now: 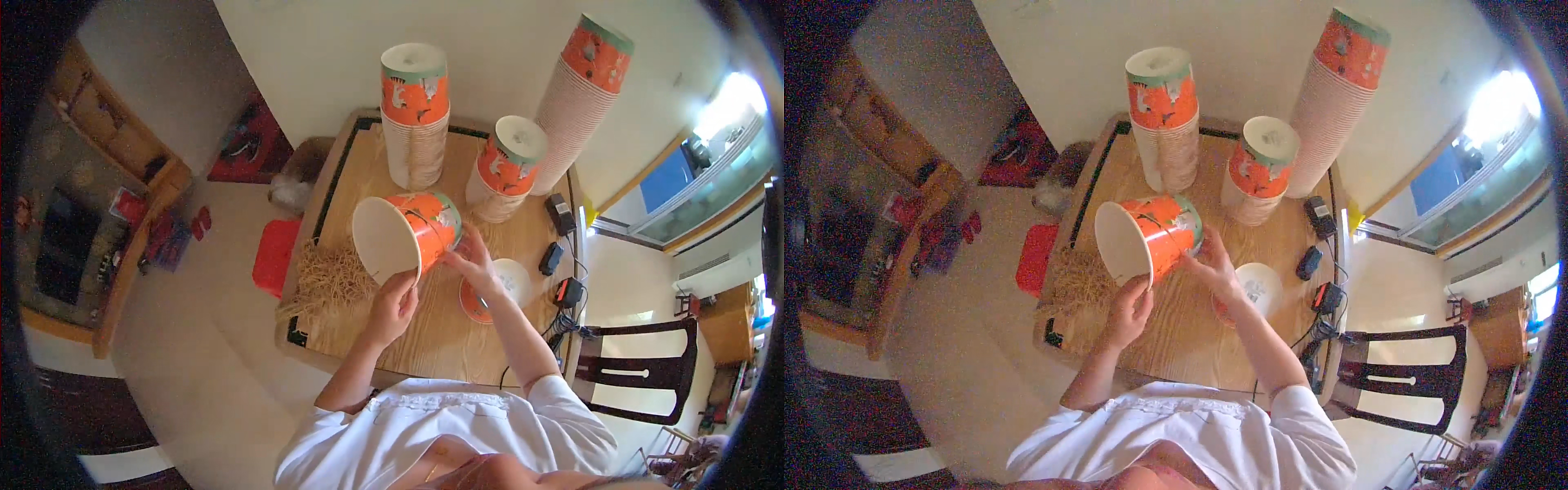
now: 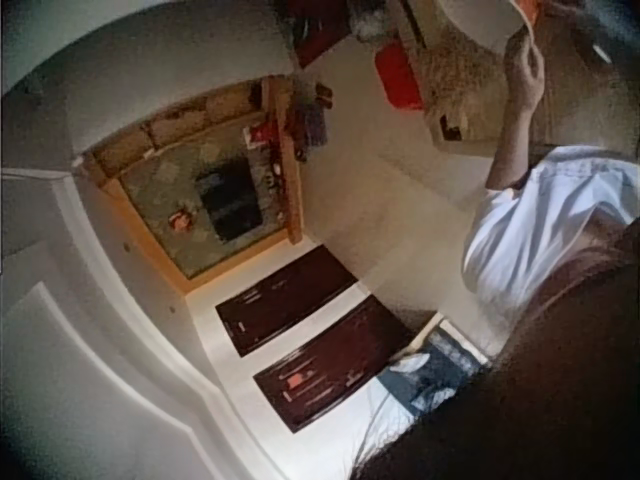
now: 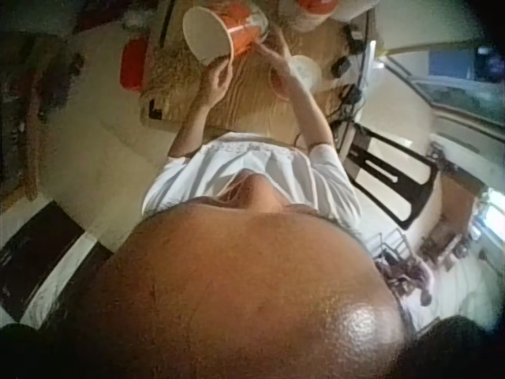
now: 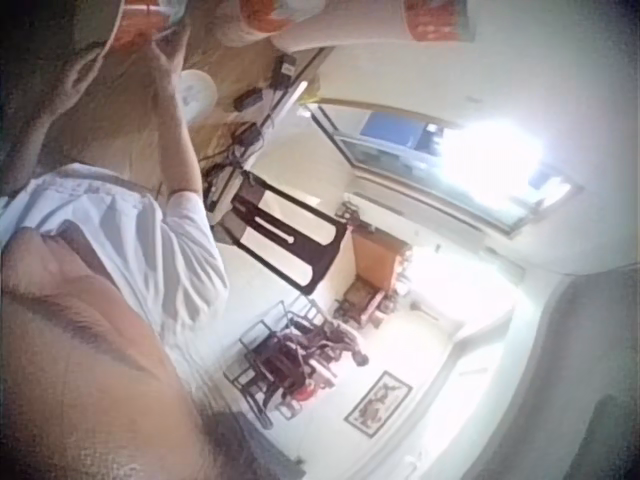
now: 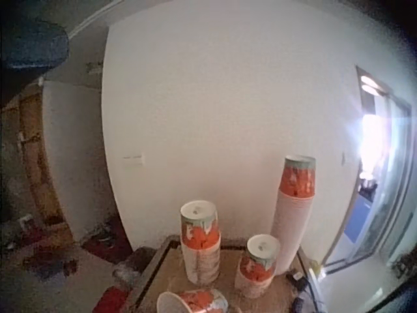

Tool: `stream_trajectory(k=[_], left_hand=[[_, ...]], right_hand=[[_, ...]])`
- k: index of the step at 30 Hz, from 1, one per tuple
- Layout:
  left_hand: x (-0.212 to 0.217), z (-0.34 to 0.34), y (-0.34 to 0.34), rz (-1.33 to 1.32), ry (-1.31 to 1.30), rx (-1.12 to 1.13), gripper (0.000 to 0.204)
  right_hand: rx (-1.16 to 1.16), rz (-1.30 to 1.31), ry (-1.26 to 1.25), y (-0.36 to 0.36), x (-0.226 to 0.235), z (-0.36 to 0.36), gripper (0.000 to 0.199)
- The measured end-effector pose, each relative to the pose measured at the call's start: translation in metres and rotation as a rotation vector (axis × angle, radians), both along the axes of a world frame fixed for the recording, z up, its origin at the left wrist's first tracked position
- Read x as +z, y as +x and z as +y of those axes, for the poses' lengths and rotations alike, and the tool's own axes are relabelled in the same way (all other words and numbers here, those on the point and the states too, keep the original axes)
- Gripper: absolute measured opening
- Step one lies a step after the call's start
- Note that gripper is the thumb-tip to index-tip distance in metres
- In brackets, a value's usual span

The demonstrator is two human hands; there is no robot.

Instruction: Inspecting and stacking decorative paper cups on a table.

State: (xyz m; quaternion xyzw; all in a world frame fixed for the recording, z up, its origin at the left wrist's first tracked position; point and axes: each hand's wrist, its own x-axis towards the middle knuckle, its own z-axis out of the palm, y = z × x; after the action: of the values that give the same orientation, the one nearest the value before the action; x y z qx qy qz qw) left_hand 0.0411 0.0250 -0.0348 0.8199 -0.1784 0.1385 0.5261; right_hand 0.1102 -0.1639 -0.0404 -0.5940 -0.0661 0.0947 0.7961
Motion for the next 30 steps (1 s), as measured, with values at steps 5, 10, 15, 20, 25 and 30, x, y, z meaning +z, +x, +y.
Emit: stream_trajectory(k=[5,10,15,20,25,30], left_hand=[[0.012,-0.001,0.021,-0.051,0.022,-0.023,0.037],[0.060,-0.024,0.051,-0.205,-0.018,0.084,0.031],[0.104,-0.050,0.113,-0.164,-0.187,-0.003,0.042],[0.081,-0.055,0.191,-0.467,-0.078,0.213,0.045],[0.026,-0.036,0.246,-0.388,0.165,0.386,0.047],[0.016,-0.031,0.284,-0.505,0.265,0.398,0.037]], right_hand=[[-0.122,-0.235,-0.132,0.023,-0.013,-0.006,0.056],[-0.387,-0.425,-0.246,0.054,0.018,-0.022,0.046],[-0.464,-0.748,-0.208,0.097,0.154,-0.057,0.039],[-0.584,-1.498,-1.148,0.176,0.260,-0.055,0.042],[-0.389,-1.651,-1.354,0.248,0.266,-0.051,0.045],[-0.316,-1.604,-1.420,0.281,0.240,-0.042,0.046]])
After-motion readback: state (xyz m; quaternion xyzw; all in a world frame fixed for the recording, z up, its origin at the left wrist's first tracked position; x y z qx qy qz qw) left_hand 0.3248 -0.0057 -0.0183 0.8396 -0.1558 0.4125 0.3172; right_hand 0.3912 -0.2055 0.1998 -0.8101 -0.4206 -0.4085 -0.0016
